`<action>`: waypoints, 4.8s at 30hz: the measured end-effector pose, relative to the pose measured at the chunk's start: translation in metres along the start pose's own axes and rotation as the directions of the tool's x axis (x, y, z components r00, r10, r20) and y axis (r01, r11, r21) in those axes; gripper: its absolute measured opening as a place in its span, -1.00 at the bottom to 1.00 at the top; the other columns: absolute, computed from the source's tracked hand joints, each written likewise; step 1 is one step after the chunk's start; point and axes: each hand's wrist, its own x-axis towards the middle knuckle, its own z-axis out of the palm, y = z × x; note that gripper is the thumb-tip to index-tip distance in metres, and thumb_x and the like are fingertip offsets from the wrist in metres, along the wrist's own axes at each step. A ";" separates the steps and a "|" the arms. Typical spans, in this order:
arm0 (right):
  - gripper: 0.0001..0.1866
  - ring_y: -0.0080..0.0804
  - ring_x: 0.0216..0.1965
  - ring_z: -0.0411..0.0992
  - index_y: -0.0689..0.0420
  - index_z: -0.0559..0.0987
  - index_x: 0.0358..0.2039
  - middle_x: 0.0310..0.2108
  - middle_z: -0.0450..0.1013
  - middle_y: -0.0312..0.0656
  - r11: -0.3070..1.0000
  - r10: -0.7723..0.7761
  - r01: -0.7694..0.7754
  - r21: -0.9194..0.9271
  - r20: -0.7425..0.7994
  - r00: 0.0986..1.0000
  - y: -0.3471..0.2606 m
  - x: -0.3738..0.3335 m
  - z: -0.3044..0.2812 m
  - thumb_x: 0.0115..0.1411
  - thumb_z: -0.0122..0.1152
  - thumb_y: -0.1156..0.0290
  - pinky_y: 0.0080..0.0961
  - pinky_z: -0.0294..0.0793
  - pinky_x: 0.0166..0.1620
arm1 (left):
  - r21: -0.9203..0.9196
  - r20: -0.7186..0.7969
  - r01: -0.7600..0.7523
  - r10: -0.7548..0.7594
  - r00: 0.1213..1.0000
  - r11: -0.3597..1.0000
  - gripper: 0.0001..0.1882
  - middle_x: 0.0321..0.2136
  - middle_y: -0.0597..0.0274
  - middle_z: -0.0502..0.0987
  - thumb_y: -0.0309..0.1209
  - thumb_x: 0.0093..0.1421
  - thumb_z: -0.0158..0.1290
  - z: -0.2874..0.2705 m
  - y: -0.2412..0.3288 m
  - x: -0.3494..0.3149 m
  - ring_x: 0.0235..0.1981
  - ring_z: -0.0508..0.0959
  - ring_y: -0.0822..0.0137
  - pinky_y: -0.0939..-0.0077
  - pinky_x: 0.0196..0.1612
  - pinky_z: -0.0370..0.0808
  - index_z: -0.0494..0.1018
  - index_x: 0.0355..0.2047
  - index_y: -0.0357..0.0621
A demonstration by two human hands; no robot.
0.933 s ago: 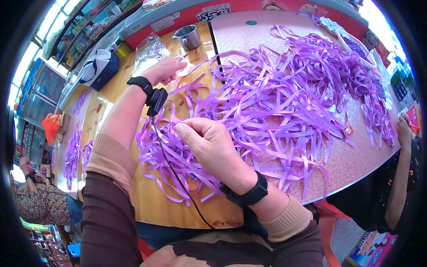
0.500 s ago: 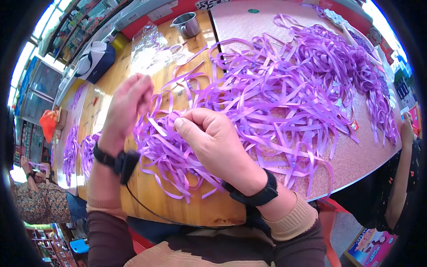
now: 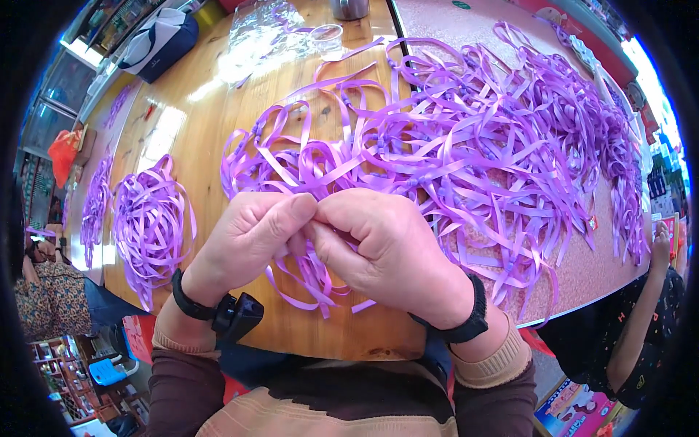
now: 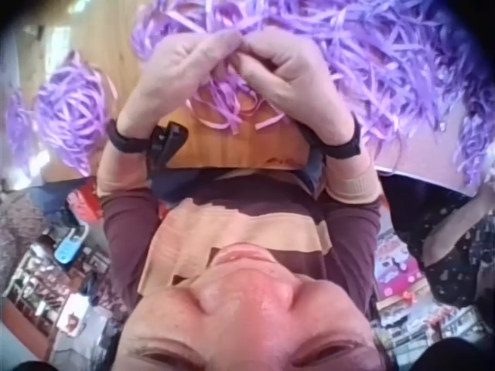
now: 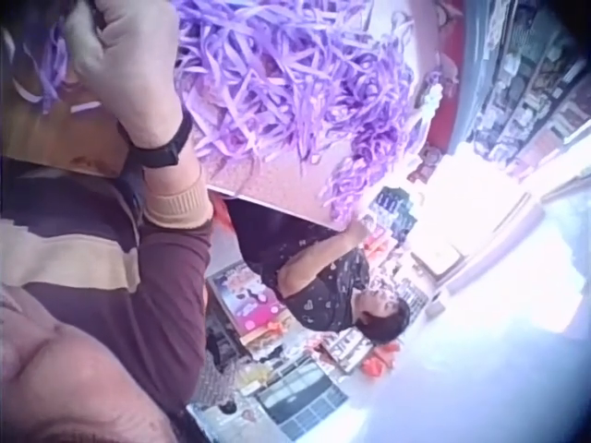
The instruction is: Tying small purple ribbons into bows.
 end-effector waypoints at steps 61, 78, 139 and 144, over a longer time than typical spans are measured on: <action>-0.79 -0.47 -0.43 0.42 0.22 0.56 -0.35 -0.46 0.44 -0.17 0.985 -0.127 0.145 0.092 -0.179 0.976 -0.003 -0.003 0.000 -0.07 0.21 0.66 -0.64 0.38 -0.37 | -0.253 -0.084 -0.037 0.016 0.996 0.967 -0.83 -0.51 0.38 0.40 -0.40 0.19 -0.06 0.003 0.001 -0.009 -0.46 0.35 0.59 0.69 -0.39 0.29 0.43 -0.36 -0.27; -0.87 -0.53 -0.44 0.39 0.26 0.56 -0.39 -0.49 0.44 -0.20 0.982 0.036 -0.002 0.189 -0.179 0.983 -0.008 -0.007 -0.003 -0.03 0.20 0.61 -0.65 0.34 -0.36 | 0.358 0.146 -0.363 0.332 0.932 0.860 -0.84 -0.55 0.25 0.37 -0.40 0.18 -0.06 -0.004 -0.008 -0.002 -0.55 0.38 0.44 0.60 -0.41 0.30 0.38 -0.41 -0.26; -0.72 -0.47 -0.51 0.41 0.18 0.54 -0.37 -0.48 0.42 -0.16 0.931 -0.323 0.263 -0.252 -0.235 0.917 -0.009 -0.008 0.008 -0.17 0.25 0.69 -0.65 0.35 -0.51 | -0.545 -0.003 0.082 -0.100 0.995 0.835 -0.81 -0.41 0.33 0.40 -0.40 0.03 0.08 0.001 -0.009 -0.007 -0.40 0.38 0.56 0.71 -0.32 0.32 0.33 -0.38 -0.18; -0.77 -0.48 -0.51 0.40 0.20 0.53 -0.39 -0.50 0.42 -0.17 0.974 -0.213 0.187 -0.130 -0.237 0.948 -0.010 -0.006 0.005 -0.15 0.23 0.68 -0.65 0.33 -0.52 | -0.486 -0.035 -0.011 -0.007 0.999 0.874 -0.85 -0.41 0.42 0.38 -0.47 0.10 0.03 0.001 -0.013 -0.007 -0.41 0.36 0.67 0.80 -0.35 0.33 0.35 -0.33 -0.23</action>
